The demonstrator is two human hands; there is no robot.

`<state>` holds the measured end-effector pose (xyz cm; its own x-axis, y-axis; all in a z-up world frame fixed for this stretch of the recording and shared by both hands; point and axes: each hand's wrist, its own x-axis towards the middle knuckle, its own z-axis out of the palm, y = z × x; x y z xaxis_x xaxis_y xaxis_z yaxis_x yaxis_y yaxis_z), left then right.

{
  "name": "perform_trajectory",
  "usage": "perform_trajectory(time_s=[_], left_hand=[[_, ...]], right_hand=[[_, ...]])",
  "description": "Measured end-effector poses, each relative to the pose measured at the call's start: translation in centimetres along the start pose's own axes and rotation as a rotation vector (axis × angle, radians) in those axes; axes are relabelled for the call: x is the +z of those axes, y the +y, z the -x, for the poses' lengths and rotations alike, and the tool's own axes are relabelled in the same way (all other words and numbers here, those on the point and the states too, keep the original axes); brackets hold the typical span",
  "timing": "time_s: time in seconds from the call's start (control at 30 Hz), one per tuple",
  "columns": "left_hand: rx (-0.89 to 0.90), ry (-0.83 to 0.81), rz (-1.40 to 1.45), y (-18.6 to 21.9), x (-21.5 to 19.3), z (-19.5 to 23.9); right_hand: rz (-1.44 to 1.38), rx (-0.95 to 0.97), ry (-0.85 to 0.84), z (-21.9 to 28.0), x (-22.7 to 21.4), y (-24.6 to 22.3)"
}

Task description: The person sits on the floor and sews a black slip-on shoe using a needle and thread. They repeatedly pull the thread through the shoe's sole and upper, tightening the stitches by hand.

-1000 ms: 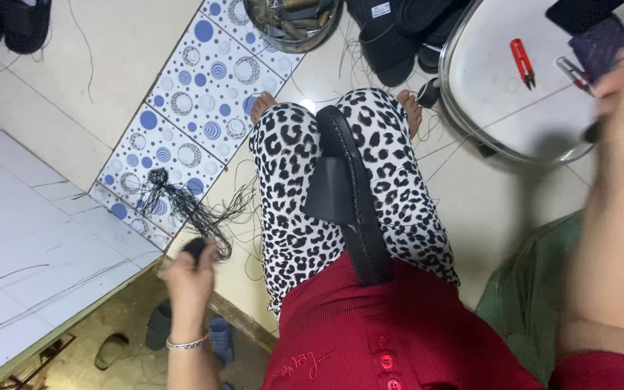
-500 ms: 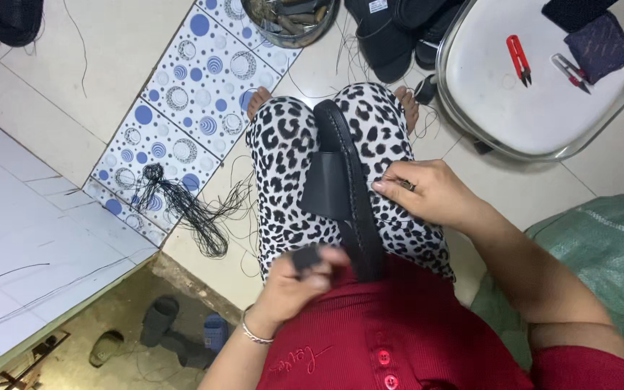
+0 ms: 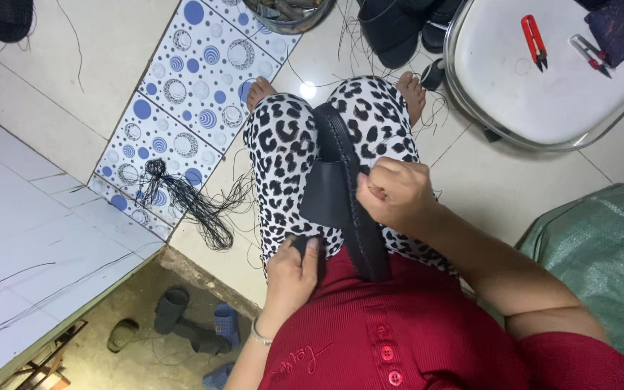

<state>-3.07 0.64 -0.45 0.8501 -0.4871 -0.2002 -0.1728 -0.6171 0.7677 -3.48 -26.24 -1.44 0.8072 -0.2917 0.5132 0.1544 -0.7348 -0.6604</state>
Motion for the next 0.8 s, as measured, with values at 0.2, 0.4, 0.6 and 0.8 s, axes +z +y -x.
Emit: perform_trajectory(time_s=[0.2,0.4,0.6,0.8], left_hand=[[-0.458,-0.441,1.095,-4.6,-4.8,-0.1],[-0.591,0.139,0.046,2.3,-11.5,-6.4],[0.560,0.034,0.109,7.4,-5.5,-11.2],[0.699,-0.206,-0.176,6.0,-3.8,-12.3]], right_hand=[[-0.378,0.654,-0.295,-4.8,-7.5,1.2],[0.198,0.561,-0.482,-7.0,-13.9,1.0],[0.290,0.552,-1.264,-8.1,-10.2,-3.1],[0.319,-0.011,-1.041,-6.9,-10.1,-1.5]])
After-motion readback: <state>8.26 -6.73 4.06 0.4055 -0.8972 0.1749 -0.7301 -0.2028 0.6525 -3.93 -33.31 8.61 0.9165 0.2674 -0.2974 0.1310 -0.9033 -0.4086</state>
